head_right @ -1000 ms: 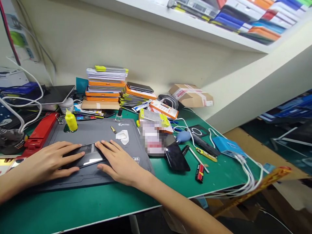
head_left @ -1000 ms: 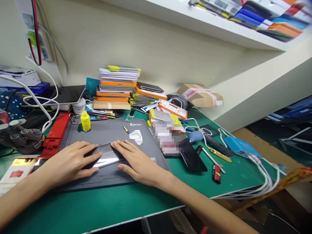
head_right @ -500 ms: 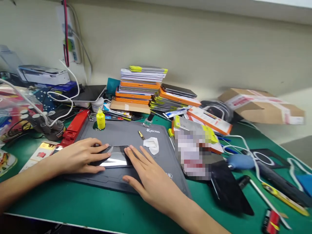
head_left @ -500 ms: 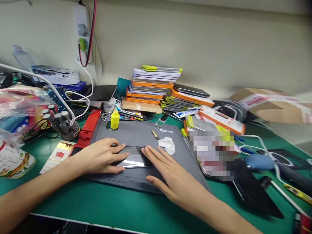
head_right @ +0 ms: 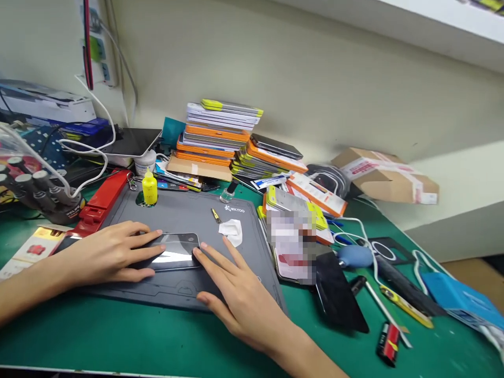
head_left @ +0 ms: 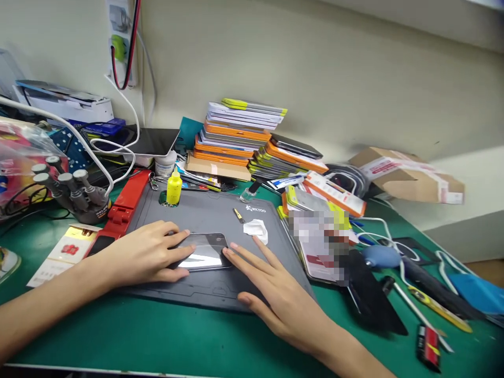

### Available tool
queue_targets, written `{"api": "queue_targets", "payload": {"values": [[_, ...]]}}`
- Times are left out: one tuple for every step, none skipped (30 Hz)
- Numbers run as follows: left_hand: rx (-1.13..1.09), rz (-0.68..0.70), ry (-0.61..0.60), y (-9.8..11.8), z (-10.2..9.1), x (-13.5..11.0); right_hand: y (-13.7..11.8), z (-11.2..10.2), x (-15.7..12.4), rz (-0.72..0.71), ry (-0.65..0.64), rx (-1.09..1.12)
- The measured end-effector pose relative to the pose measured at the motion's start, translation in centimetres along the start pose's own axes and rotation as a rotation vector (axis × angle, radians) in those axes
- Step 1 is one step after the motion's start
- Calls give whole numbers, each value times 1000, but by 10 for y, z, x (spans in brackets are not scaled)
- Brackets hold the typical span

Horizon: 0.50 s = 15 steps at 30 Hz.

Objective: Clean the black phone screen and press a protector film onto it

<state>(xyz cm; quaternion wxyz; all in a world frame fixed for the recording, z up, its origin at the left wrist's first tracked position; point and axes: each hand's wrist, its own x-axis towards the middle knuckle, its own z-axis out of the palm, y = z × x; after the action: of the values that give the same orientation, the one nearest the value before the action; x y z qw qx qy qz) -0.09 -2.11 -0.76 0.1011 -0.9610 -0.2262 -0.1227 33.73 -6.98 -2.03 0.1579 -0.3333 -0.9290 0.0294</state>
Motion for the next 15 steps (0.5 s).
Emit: {"api": "queue_targets", "payload": {"values": [[3, 1, -6, 0, 0, 0, 2, 1, 3, -4, 0, 8], [1, 4, -12, -1, -1, 0, 5, 2, 8, 0, -4, 20], [-5, 7, -17, -2, -1, 0, 8, 3, 13, 7, -11, 35], [-13, 14, -16, -2, -2, 0, 11, 4, 19, 17, -19, 51], [-21, 20, -16, -3, -2, 0, 13, 5, 25, 27, -26, 64], [-29, 23, -16, -4, -3, 0, 16, 5, 29, 36, -33, 73], [-37, 23, -17, -4, -4, 0, 17, 5, 33, 43, -41, 79], [-42, 19, -18, -5, -4, 0, 17, 4, 34, 49, -50, 80], [-46, 11, -21, -5, -5, 1, 15, 3, 34, 55, -64, 78], [-50, 2, -25, -5, -5, 1, 12, 2, 32, 58, -78, 71], [-53, -6, -28, -4, -5, 2, 8, 1, 27, 57, -86, 59], [-56, -9, -25, -4, -5, 2, 3, 1, 22, 56, -89, 44], [-54, -7, -19, -4, -5, 3, -3, 0, 15, 53, -85, 28], [-51, 0, -10, -3, -4, 3, -8, 1, 7, 52, -76, 16], [-46, 7, -5, -3, -3, 4, -13, 1, 0, 55, -67, 7]]}}
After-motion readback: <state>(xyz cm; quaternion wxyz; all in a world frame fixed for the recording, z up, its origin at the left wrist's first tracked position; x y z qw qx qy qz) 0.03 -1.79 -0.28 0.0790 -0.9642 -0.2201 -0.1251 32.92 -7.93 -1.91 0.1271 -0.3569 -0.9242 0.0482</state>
